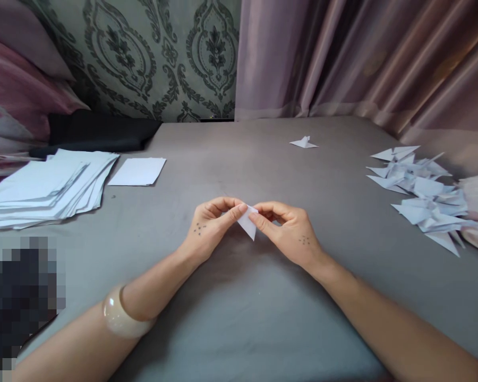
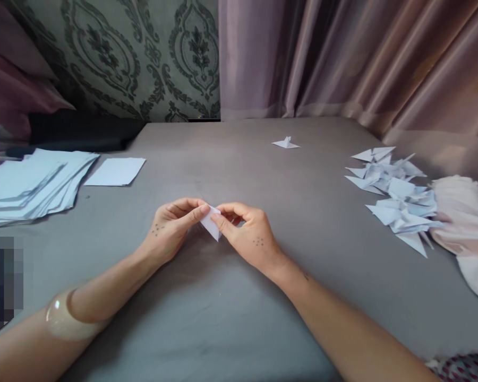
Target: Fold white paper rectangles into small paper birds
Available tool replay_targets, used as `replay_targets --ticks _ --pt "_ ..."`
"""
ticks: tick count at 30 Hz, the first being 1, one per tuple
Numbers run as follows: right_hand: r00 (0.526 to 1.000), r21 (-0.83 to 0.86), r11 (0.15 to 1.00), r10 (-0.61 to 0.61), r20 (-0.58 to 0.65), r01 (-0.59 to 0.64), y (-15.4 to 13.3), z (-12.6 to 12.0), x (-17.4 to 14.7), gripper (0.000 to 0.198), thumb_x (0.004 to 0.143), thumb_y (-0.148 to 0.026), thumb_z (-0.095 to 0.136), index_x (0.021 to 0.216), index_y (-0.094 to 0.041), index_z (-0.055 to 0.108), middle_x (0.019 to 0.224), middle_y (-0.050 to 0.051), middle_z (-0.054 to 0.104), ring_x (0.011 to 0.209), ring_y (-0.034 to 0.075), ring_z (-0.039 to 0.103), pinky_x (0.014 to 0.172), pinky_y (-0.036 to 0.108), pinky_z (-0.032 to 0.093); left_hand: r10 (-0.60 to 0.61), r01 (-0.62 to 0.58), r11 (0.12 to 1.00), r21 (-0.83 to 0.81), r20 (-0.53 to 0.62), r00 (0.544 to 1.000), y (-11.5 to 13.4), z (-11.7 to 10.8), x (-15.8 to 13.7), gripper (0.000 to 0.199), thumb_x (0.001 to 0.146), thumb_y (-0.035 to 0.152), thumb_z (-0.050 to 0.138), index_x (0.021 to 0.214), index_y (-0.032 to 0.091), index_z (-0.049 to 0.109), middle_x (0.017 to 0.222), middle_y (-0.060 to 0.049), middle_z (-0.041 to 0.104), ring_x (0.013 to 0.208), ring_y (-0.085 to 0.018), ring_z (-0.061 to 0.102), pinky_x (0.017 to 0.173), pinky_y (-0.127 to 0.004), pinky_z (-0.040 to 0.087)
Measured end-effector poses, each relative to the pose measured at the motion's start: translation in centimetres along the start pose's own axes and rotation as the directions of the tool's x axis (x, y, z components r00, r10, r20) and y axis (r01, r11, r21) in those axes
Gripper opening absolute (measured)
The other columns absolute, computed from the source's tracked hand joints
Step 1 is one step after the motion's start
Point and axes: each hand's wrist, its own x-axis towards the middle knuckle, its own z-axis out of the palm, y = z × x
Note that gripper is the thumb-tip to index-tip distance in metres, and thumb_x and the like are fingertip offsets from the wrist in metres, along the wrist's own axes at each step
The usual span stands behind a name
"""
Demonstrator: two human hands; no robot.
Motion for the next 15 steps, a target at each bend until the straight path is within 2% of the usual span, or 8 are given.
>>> replay_targets --ticks 6,9,11,13,15 --pt "0.993 0.076 0.991 0.113 0.022 -0.114 0.0 -0.2 0.2 0.016 0.074 -0.038 0.074 0.078 -0.022 0.075 0.076 0.001 0.075 0.067 0.015 0.067 0.062 0.027 0.054 -0.004 0.002 0.997 0.072 0.029 1.0 0.3 0.0 0.1 0.018 0.081 0.036 0.073 0.079 0.019 0.071 0.076 -0.001 0.069 0.069 -0.013 0.06 0.069 -0.027 0.047" --pt "0.985 0.169 0.971 0.172 -0.01 -0.167 0.3 -0.2 0.4 0.021 0.072 -0.041 0.076 0.08 -0.022 0.075 0.078 0.002 0.075 0.069 0.015 0.067 0.065 0.028 0.055 0.133 -0.128 0.967 0.22 -0.008 0.991 0.4 0.3 0.0 0.021 0.078 0.038 0.074 0.09 0.02 0.069 0.089 -0.003 0.069 0.082 -0.017 0.062 0.079 -0.032 0.047" --pt "0.978 0.228 0.955 0.204 -0.04 -0.19 0.6 -0.1 0.5 0.024 0.071 -0.044 0.077 0.081 -0.022 0.075 0.078 0.002 0.075 0.069 0.014 0.066 0.068 0.029 0.056 0.257 -0.241 0.927 0.288 -0.017 0.966 0.3 0.4 -0.1 0.032 0.074 0.035 0.078 0.099 0.022 0.064 0.1 -0.004 0.068 0.094 -0.019 0.061 0.088 -0.035 0.045" --pt "0.975 0.256 0.947 0.217 -0.055 -0.196 0.9 -0.1 0.6 0.024 0.07 -0.044 0.077 0.081 -0.022 0.075 0.077 0.001 0.074 0.068 0.014 0.065 0.069 0.03 0.056 0.332 -0.308 0.898 0.313 -0.025 0.943 0.3 0.5 -0.1 0.035 0.073 0.032 0.08 0.1 0.023 0.06 0.104 -0.004 0.067 0.1 -0.02 0.06 0.093 -0.037 0.042" --pt "0.975 0.266 0.946 0.211 -0.069 -0.186 1.1 0.1 0.7 0.023 0.07 -0.044 0.078 0.081 -0.023 0.075 0.076 0.0 0.073 0.068 0.013 0.064 0.069 0.029 0.055 0.352 -0.323 0.89 0.322 -0.034 0.935 0.3 0.5 -0.2 0.027 0.076 0.03 0.077 0.093 0.022 0.059 0.103 -0.004 0.068 0.1 -0.019 0.061 0.095 -0.037 0.04"
